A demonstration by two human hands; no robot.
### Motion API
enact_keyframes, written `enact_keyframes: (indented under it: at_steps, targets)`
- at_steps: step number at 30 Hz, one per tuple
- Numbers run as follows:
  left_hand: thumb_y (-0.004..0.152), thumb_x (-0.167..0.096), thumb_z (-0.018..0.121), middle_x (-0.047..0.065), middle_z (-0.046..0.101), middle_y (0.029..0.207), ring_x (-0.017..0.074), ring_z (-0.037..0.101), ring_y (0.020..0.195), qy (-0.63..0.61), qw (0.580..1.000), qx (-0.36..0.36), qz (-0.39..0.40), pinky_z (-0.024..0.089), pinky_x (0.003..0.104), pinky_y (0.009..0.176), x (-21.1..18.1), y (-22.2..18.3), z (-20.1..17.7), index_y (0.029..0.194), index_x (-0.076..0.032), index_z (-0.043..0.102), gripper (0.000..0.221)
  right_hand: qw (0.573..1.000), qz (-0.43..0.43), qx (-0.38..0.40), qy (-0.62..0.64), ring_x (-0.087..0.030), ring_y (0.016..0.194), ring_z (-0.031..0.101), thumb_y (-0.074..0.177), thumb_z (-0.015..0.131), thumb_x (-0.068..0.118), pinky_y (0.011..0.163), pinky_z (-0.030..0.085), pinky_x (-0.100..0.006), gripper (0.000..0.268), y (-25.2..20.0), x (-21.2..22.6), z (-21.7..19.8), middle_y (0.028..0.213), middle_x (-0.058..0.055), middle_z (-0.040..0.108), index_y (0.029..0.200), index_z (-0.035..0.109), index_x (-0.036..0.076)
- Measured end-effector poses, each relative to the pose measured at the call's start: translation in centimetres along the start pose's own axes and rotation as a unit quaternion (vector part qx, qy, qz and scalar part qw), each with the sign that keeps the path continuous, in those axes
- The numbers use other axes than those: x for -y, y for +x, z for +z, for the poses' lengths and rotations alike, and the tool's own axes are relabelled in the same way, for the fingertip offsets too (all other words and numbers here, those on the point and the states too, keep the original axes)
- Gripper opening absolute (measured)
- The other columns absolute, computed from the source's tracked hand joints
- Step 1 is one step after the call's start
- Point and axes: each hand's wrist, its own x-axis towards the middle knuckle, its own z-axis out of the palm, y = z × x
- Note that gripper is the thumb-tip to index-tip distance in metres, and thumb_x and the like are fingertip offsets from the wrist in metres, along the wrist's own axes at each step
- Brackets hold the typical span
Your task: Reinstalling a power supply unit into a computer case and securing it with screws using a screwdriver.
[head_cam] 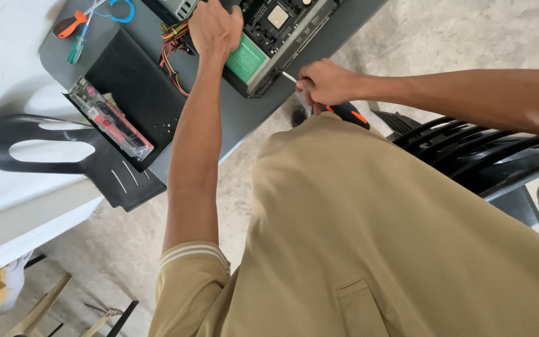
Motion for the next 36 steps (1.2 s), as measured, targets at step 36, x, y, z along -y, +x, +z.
enact_keyframes:
  at_steps: [36]
  targets:
    - [0.118, -0.044, 0.075, 0.000, 0.065, 0.071, 0.0228, 0.063, 0.056, -0.080, 0.994, -0.069, -0.015, 0.062, 0.044, 0.055, -0.6, 0.3, 1.0, 0.099, -0.017, 0.073, 0.033, 0.964, -0.010, -0.154, 0.216, -0.026, 0.060, 0.068, 0.136, 0.065, 0.016, 0.058, 0.073, -0.045, 0.019, 1.1, 0.0, 5.8, 0.095, -0.016, 0.075, 0.128, 0.063, -0.001]
